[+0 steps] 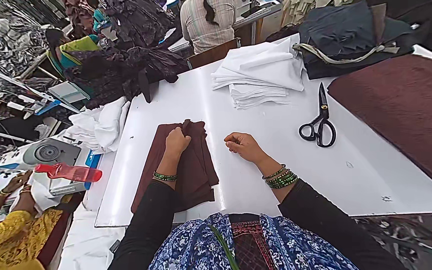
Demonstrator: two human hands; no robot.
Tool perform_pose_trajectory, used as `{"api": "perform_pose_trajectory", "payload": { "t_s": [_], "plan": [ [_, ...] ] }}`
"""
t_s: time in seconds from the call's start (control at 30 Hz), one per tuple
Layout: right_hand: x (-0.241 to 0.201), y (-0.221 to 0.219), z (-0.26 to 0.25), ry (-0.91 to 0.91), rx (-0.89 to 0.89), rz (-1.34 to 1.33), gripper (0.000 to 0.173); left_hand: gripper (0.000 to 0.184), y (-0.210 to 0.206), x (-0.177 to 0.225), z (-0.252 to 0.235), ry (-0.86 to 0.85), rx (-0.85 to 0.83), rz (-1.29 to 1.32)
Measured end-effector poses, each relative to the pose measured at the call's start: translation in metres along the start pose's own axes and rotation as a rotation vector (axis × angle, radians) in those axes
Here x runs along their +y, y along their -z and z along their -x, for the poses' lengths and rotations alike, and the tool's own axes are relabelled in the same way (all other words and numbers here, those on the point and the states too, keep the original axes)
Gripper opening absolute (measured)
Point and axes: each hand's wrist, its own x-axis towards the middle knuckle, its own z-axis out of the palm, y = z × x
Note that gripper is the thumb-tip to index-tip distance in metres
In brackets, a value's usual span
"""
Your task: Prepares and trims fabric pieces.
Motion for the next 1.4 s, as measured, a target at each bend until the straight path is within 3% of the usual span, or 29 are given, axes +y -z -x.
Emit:
{"api": "perform_pose_trajectory", "payload": {
  "t_s": [0.07, 0.2, 0.27, 0.37, 0.43, 0.5, 0.63, 0.73, 1.03, 1.1, 1.17, 1.2, 1.27, 1.33, 1.4],
  "plan": [
    [-0.001, 0.0, 0.0, 0.001, 0.001, -0.001, 0.022, 0.05, -0.003, 0.012, 0.006, 0.005, -0.009, -0.11],
    [-0.002, -0.001, 0.001, -0.006, 0.009, -0.001, 0.02, 0.029, -0.001, 0.016, 0.003, 0.02, 0.016, -0.12],
    [-0.003, 0.0, 0.002, -0.008, 0.004, 0.015, 0.02, 0.026, 0.004, -0.006, -0.014, 0.021, 0.014, 0.063],
    [-0.004, 0.001, 0.003, 0.016, -0.007, 0.046, 0.022, 0.019, -0.001, -0.043, -0.026, 0.109, 0.065, 0.63],
    [-0.004, 0.0, 0.003, 0.021, -0.018, 0.067, 0.023, 0.026, -0.006, -0.054, -0.026, 0.181, 0.105, 0.865],
    [-0.003, 0.0, 0.002, 0.022, -0.022, 0.08, 0.023, 0.03, -0.012, -0.055, -0.027, 0.159, 0.168, 0.841],
    [0.001, 0.0, 0.0, 0.032, -0.024, 0.099, 0.024, 0.049, -0.021, -0.046, -0.022, 0.031, 0.275, 0.534],
    [0.001, 0.0, 0.001, 0.035, -0.025, 0.1, 0.024, 0.058, -0.019, -0.045, -0.021, 0.061, 0.243, 0.511],
    [-0.001, -0.002, 0.005, 0.065, -0.012, 0.16, 0.025, 0.024, -0.019, -0.074, -0.018, 0.068, 0.148, 1.195],
    [-0.004, -0.018, 0.012, 0.161, 0.087, 0.181, 0.027, 0.019, -0.009, -0.085, -0.014, 0.061, 0.138, 1.326],
    [-0.011, -0.055, 0.017, 0.379, 0.164, 0.171, 0.027, 0.013, 0.009, -0.103, -0.013, 0.032, 0.152, 1.354],
    [-0.017, -0.081, 0.019, 0.487, 0.125, 0.169, 0.028, 0.013, 0.02, -0.118, -0.013, 0.017, 0.157, 1.328],
    [-0.03, -0.13, 0.029, 0.515, -0.11, 0.22, 0.039, 0.018, 0.043, -0.149, -0.009, 0.022, 0.203, 1.258],
    [-0.039, -0.155, 0.029, 0.334, -0.381, 0.371, 0.058, 0.019, 0.062, -0.187, -0.009, 0.032, 0.288, 1.232],
    [-0.039, -0.161, 0.016, 0.252, -0.448, 0.625, 0.067, 0.019, 0.074, -0.227, -0.008, 0.072, 0.356, 1.216]
  ]
}}
